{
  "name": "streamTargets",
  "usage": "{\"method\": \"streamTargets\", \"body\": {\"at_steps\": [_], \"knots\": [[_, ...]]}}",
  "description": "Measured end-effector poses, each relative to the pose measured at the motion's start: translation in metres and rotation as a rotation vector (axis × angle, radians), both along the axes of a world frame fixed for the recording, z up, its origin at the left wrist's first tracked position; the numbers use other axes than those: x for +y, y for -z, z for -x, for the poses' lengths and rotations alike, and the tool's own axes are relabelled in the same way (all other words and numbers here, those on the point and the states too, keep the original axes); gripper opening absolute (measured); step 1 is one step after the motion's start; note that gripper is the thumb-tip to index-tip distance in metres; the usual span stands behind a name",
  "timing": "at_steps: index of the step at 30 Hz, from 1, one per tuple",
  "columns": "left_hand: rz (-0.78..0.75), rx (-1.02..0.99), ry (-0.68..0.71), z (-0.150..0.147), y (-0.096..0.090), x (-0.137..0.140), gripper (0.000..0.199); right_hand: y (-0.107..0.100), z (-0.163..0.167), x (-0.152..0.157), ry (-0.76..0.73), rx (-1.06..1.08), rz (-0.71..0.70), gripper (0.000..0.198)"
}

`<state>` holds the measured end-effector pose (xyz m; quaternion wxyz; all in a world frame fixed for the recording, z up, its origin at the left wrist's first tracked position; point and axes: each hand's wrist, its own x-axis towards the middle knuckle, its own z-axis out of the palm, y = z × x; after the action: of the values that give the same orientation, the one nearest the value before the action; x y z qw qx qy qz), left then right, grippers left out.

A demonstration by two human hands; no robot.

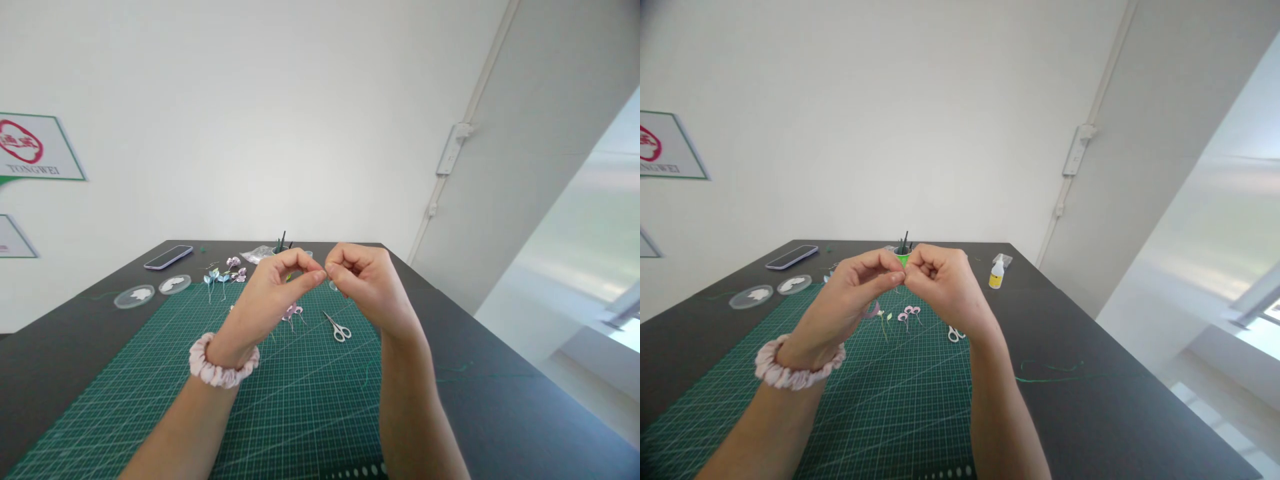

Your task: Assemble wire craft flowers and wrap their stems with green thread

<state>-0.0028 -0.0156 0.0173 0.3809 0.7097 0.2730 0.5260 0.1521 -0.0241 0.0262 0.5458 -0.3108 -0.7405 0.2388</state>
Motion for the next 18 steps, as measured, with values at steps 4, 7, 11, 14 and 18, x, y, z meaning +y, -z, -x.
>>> {"method": "streamTargets", "body": {"at_steps": [4,7,11,14,18], "knots": [[0.096,-0.047,0.164,0.002,-0.003,-0.002,0.014,0.001,0.000,-0.003,-0.051,-0.004,-0.020,0.020],[0.128,-0.069,0.220,0.002,-0.004,-0.002,0.015,0.001,0.000,-0.004,-0.067,-0.013,-0.029,0.020],[0.132,-0.077,0.285,0.004,-0.003,0.001,0.014,0.002,0.001,-0.002,-0.091,-0.010,-0.033,0.020],[0.150,-0.090,0.325,0.006,-0.001,0.006,0.014,0.003,0.002,0.001,-0.135,-0.004,-0.026,0.019],[0.190,-0.123,0.357,0.007,0.001,0.011,0.014,0.004,0.003,0.005,-0.171,0.001,-0.012,0.020]]}}
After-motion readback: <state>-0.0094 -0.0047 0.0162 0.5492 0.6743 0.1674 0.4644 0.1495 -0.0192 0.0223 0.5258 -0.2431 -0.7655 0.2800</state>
